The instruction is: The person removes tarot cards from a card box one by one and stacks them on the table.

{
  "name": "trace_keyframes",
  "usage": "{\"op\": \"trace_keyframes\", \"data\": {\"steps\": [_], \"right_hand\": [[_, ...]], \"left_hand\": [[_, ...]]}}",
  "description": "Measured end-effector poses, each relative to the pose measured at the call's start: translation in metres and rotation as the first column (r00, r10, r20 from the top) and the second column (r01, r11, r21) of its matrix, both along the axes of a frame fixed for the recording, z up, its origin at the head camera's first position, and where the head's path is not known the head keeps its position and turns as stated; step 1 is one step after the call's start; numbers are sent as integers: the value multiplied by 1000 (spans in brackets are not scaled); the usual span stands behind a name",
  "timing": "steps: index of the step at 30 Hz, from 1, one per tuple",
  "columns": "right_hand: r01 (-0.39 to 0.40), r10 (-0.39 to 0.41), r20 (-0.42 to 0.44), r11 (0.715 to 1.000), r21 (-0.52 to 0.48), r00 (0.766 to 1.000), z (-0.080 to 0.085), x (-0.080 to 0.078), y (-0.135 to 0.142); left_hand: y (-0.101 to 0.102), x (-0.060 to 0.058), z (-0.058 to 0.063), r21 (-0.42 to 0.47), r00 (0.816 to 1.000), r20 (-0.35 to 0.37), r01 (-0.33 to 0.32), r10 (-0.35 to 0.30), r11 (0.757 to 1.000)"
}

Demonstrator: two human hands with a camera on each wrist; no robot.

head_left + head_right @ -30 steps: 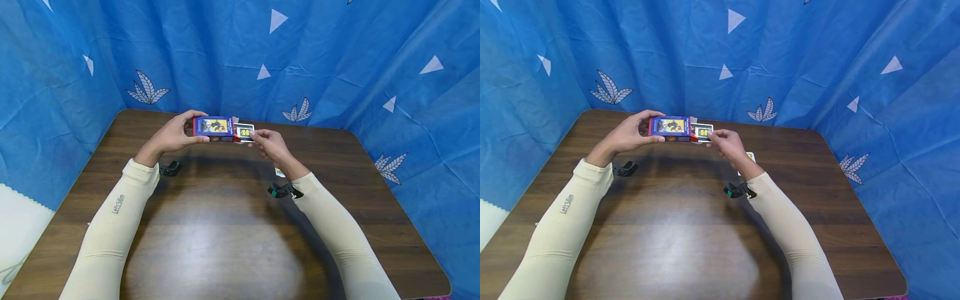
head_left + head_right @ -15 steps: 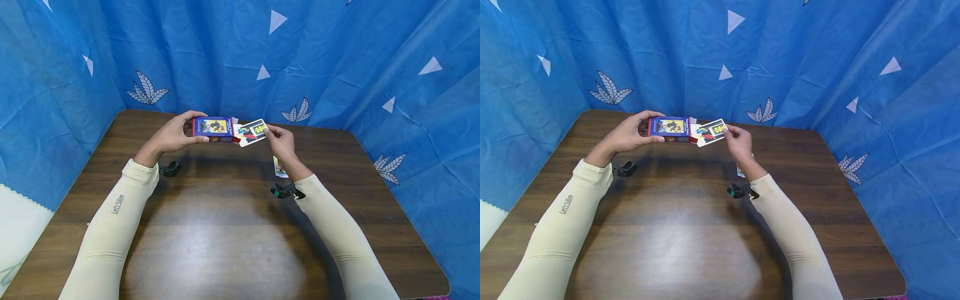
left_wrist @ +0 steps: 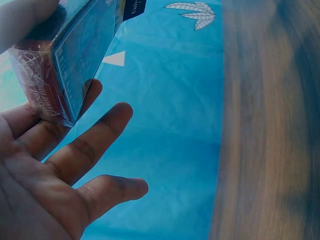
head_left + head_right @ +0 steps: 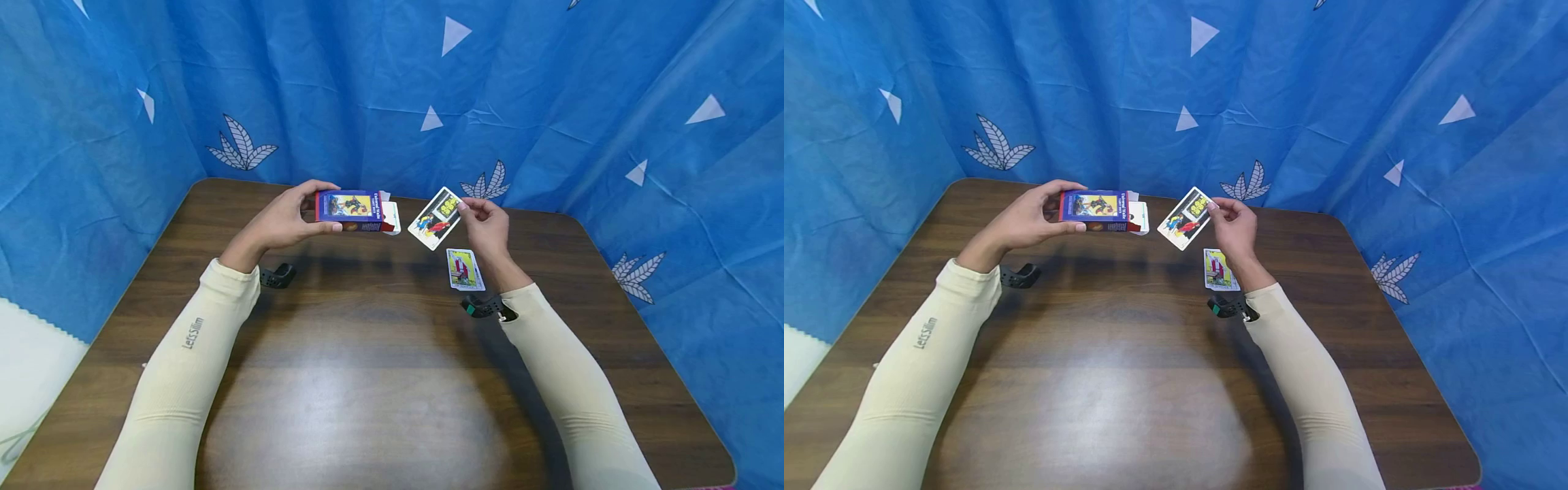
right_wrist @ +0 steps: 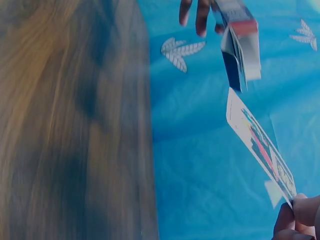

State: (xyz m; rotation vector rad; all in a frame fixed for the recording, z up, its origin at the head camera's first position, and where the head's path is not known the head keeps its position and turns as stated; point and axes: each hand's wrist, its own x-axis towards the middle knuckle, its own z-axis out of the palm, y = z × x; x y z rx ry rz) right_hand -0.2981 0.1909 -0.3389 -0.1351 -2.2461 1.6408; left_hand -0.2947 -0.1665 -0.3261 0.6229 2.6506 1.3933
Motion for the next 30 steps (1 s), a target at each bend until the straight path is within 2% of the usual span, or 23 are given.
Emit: {"op": "trace_keyframes", "data": {"steps": [4, 8, 16, 23, 30], "right_hand": [[-4, 2, 26, 997, 72, 1000, -3, -4, 15], [-47, 29, 106, 985, 168, 994, -5, -10, 29], [-146, 58, 282, 942, 302, 958, -15, -23, 50], [-172, 16, 398, 918, 358, 917, -30, -27, 62], [-179, 8, 422, 913, 367, 907, -48, -28, 70]], "left_hand": [[0, -1, 0, -6, 1000, -1, -5, 5, 1000], [0, -1, -1, -14, 1000, 4, -2, 2, 1000], [0, -2, -2, -23, 1000, 15, -12, 13, 1000], [0, -3, -1, -17, 1000, 17, -9, 10, 1000], [1, -4, -2, -14, 1000, 21, -7, 7, 1000]]}}
